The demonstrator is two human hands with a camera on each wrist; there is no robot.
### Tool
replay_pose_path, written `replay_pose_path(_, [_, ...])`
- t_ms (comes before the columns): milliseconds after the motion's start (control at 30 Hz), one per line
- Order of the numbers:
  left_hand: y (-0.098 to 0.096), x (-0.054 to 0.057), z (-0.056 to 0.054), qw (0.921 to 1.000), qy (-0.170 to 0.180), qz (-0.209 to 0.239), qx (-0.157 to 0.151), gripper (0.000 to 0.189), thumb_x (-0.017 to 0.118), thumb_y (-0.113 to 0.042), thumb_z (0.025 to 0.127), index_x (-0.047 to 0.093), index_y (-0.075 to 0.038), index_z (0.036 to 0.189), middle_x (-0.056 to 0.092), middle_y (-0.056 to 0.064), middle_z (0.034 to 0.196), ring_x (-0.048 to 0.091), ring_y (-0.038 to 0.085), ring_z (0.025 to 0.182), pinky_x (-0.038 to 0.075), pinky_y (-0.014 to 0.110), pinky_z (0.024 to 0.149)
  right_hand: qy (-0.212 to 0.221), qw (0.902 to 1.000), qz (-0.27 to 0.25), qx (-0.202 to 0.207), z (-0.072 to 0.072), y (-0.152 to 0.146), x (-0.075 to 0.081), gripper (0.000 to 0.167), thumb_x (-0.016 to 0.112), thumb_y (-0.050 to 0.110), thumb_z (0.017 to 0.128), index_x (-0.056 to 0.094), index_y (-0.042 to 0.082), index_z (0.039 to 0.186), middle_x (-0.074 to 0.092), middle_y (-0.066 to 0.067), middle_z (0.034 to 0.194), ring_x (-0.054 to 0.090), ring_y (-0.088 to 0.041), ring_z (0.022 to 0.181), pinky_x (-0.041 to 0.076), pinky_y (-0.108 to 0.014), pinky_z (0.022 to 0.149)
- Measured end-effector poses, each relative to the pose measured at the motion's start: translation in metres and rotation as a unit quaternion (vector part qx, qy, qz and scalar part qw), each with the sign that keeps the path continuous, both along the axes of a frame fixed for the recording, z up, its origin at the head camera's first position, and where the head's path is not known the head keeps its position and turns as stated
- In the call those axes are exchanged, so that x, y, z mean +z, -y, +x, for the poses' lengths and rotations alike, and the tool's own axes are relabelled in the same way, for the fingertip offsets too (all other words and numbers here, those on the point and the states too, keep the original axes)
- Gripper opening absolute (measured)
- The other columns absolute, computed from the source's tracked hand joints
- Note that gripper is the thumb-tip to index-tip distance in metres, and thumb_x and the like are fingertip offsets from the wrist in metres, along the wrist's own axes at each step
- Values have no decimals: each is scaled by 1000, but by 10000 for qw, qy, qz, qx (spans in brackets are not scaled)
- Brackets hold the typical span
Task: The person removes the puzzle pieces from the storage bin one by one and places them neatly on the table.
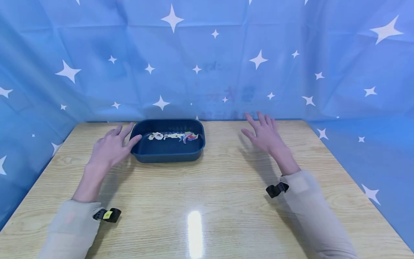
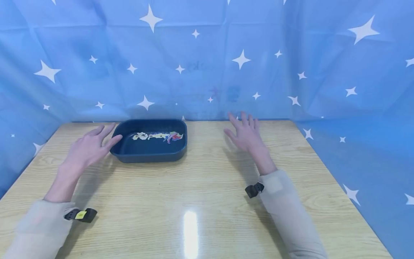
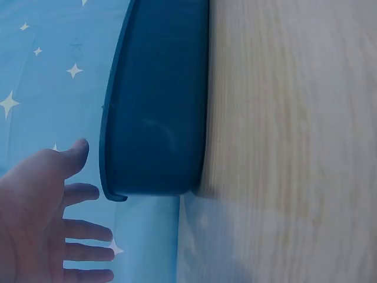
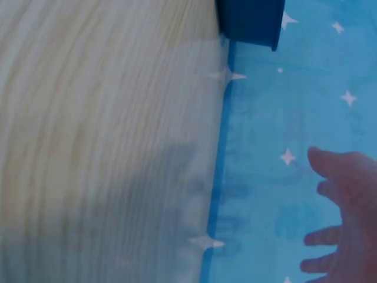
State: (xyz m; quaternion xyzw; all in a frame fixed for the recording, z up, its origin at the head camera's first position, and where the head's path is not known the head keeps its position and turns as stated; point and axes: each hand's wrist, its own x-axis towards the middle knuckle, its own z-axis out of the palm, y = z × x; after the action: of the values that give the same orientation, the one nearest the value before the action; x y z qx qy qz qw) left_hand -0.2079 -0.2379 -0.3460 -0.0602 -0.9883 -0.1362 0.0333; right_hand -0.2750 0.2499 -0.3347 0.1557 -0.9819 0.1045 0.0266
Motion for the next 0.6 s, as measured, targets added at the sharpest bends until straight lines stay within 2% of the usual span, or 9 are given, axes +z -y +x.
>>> replay_pose_path(100, [-3,1,-2,9999,37,145,13,82,24,-70,100,20,-16,162,31,35,153,31,56,137,35,72,98,-38,10000,-39,70,-1,8,3,70,36,53,106,13,20,163,2,-30,163,-1,-55,147,-4,-64,116])
replay_pose_path(233, [-8,1,-3,9993,115,354,45,88,24,-70,100,17,-8,161,35,37,150,36,56,134,36,71,97,-91,9996,-157,216,-1,20,4,69,37,52,106,14,21,163,5,-29,164,6,-54,147,1,-63,117])
replay_pose_path(433, [-15,-1,-8,9977,207,631,101,94,24,-71,99,16,2,159,31,39,151,33,57,135,35,71,99,-44,9969,-629,467,0,41,5,68,41,49,106,18,20,163,10,-29,163,9,-49,149,8,-60,119])
replay_pose_path(600, [-17,-6,-12,9958,192,854,263,96,23,-67,101,17,12,154,29,40,150,32,56,137,34,69,103,-40,9928,-949,735,2,60,3,67,43,47,106,22,18,162,19,-27,162,21,-46,147,21,-63,115])
